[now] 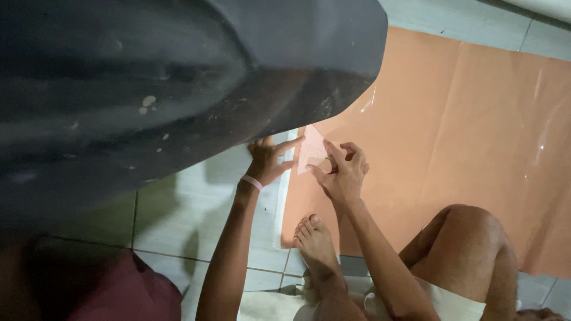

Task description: The person sits on the floor and uses a small pointed tool to trace the outlines of paper templates onto a large sheet of peach-colored material covered with clear plastic. They repeatedly pick up the templates, position them on the sheet, and trace the edges to transfer the shapes.

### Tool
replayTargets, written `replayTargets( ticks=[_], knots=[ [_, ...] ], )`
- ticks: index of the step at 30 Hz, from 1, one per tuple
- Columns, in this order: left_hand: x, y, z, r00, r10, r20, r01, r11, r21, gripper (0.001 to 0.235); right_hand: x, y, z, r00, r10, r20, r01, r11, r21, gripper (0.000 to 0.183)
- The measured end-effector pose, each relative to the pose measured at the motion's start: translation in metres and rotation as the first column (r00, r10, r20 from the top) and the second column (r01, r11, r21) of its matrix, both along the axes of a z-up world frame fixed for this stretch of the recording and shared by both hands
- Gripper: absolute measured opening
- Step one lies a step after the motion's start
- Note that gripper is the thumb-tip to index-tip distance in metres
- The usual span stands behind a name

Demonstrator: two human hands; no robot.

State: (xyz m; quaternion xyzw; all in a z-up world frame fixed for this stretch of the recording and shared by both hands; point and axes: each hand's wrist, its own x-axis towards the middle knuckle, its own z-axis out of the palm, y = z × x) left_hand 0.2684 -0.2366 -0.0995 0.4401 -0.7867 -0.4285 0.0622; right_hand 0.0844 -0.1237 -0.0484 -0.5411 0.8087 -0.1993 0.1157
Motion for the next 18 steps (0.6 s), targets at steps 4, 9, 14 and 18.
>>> replayTargets(
  ticks=[4,9,14,18],
  knots=[
    [0.0001,-0.0007,0.0026,0.998,0.010,-0.058,-0.012,0.999,-0.040,0.067,0.0006,-0.0022,0.0010,1.000,-0.014,-0.005,0.013,1.000,-0.016,0.069],
    [-0.0008,-0.0011,0.0062,0.998,0.007,-0.069,-0.013,0.996,-0.086,0.067,-0.0007,-0.0025,0.0030,1.000,0.005,-0.010,-0.005,1.000,0.000,0.070],
    [-0.0022,-0.0016,0.0058,0.996,0.006,-0.087,-0.015,0.995,-0.101,0.070,-0.0019,-0.0013,0.0006,1.000,0.005,-0.012,-0.005,1.000,0.015,0.070],
    [-0.0012,-0.0029,0.0063,0.991,0.011,-0.137,-0.027,0.993,-0.113,0.070,-0.0035,-0.0001,-0.0016,1.000,0.019,-0.018,-0.019,1.000,0.011,0.072]
  ],
)
